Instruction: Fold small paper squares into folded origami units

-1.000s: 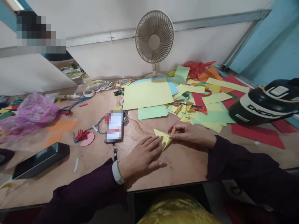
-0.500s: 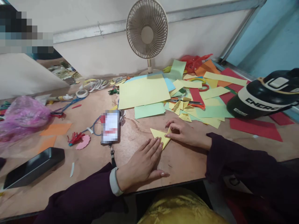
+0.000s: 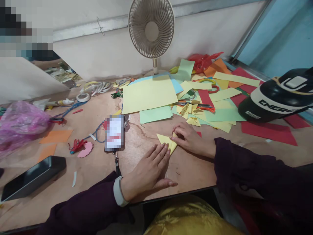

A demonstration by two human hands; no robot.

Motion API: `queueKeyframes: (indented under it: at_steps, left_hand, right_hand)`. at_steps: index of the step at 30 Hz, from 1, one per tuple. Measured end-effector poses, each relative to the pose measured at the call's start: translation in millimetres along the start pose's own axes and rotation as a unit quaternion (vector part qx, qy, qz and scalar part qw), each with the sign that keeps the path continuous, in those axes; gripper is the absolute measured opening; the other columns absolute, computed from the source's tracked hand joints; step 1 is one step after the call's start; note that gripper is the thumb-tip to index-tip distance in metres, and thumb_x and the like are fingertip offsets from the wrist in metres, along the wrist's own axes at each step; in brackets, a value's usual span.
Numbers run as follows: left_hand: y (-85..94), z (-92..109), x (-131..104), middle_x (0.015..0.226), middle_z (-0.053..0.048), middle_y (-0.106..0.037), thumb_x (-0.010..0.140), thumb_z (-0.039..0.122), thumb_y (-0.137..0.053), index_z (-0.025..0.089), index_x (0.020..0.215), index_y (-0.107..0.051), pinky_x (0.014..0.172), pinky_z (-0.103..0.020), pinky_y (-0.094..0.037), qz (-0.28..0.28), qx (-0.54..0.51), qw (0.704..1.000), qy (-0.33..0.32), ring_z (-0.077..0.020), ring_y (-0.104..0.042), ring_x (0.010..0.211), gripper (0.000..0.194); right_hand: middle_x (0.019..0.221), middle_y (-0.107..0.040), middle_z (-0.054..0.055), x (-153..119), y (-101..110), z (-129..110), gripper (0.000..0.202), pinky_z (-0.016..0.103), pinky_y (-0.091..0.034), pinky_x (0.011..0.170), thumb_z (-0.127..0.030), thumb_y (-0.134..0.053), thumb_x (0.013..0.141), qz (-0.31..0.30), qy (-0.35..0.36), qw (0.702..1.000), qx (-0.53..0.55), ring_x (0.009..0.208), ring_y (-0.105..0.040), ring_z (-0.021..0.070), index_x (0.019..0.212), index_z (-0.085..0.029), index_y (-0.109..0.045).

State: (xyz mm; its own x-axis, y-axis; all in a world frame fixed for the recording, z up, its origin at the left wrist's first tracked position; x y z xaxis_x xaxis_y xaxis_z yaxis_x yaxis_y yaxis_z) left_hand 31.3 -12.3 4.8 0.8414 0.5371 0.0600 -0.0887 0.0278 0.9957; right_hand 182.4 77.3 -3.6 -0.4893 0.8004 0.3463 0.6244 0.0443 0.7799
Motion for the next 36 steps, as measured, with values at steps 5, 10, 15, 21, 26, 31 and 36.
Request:
queueKeyframes:
  at_steps: [5,10,15,21,26,31,36]
  left_hand:
    - [-0.9,-1.0,-0.5,0.152,-0.022,-0.035,0.092,0.072,-0.032,0.003,0.146,-0.032,0.120,-0.045,-0.021,-0.001,-0.009,1.000,0.010,-0.0318,-0.025,0.146,0.088]
    - [-2.7,-1.9,-1.0,0.154,-0.021,-0.031,0.093,0.072,-0.031,0.004,0.147,-0.032,0.121,-0.044,-0.018,-0.016,-0.014,1.000,0.015,-0.0304,-0.023,0.147,0.087]
    - [-2.8,-2.7,-0.6,0.154,-0.021,-0.030,0.093,0.072,-0.031,0.004,0.147,-0.032,0.121,-0.045,-0.018,-0.015,-0.017,1.000,0.017,-0.0309,-0.024,0.146,0.087]
    - [-2.1,-2.1,-0.4,0.153,-0.022,-0.033,0.093,0.071,-0.033,0.003,0.145,-0.035,0.120,-0.046,-0.020,-0.011,-0.026,0.999,0.019,-0.0318,-0.025,0.146,0.086]
    - [0.3,-1.8,1.0,0.153,-0.022,-0.033,0.092,0.071,-0.034,0.005,0.149,-0.029,0.120,-0.047,-0.020,-0.023,-0.035,0.999,0.019,-0.0324,-0.025,0.146,0.087]
    - [-0.4,-2.4,0.7,0.154,-0.020,-0.032,0.092,0.072,-0.033,0.006,0.150,-0.028,0.121,-0.047,-0.017,-0.031,-0.025,0.999,0.022,-0.0318,-0.024,0.146,0.088]
    - [-1.6,-2.7,-0.7,0.153,-0.020,-0.034,0.092,0.072,-0.032,0.006,0.148,-0.031,0.121,-0.046,-0.017,-0.022,-0.027,0.999,0.025,-0.0309,-0.024,0.146,0.087]
  right_hand:
    - [0.086,-0.057,0.009,-1.6,5.6,-7.4,0.017,0.039,-0.042,0.077,-0.028,-0.054,0.093,0.027,0.015,0.999,-0.039,0.083,-0.051,0.0233,0.078,-0.019,-0.052]
    - [0.088,-0.062,0.005,2.7,15.0,-6.9,0.022,0.034,-0.046,0.081,-0.039,-0.058,0.093,-0.148,0.061,0.981,0.113,0.087,-0.057,0.0193,0.084,-0.019,-0.064]
    - [0.114,-0.061,0.006,5.9,21.2,5.6,0.018,0.034,-0.043,0.097,-0.037,-0.061,0.091,-0.247,0.077,0.951,0.169,0.107,-0.057,0.0183,0.100,-0.024,-0.071]
    - [0.111,-0.061,0.005,6.2,11.7,15.0,0.027,0.034,-0.043,0.099,-0.051,-0.068,0.083,-0.238,0.030,0.949,0.204,0.106,-0.057,0.0188,0.088,-0.025,-0.077]
    - [0.107,-0.061,0.005,9.3,10.2,14.0,0.038,0.035,-0.042,0.098,-0.058,-0.062,0.084,-0.224,-0.005,0.951,0.212,0.104,-0.056,0.0199,0.082,-0.022,-0.074]
    - [0.107,-0.061,0.007,10.6,11.0,9.1,0.035,0.038,-0.043,0.096,-0.052,-0.055,0.091,-0.181,-0.009,0.976,0.119,0.101,-0.056,0.0209,0.080,-0.021,-0.064]
    - [0.111,-0.060,0.008,8.3,12.9,4.7,0.026,0.041,-0.043,0.098,-0.043,-0.051,0.094,-0.156,0.014,0.984,0.083,0.106,-0.056,0.0215,0.084,-0.021,-0.062]
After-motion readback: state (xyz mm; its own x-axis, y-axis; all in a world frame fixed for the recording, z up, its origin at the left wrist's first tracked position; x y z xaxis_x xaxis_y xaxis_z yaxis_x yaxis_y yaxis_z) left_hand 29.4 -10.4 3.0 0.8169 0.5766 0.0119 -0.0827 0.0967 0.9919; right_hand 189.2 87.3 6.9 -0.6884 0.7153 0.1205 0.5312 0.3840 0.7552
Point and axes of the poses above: each hand's wrist, its own x-axis towards the middle knuckle, its own y-axis out of the back of the hand, z = x × y, the point moved 6 cm from there along x, towards the middle knuckle
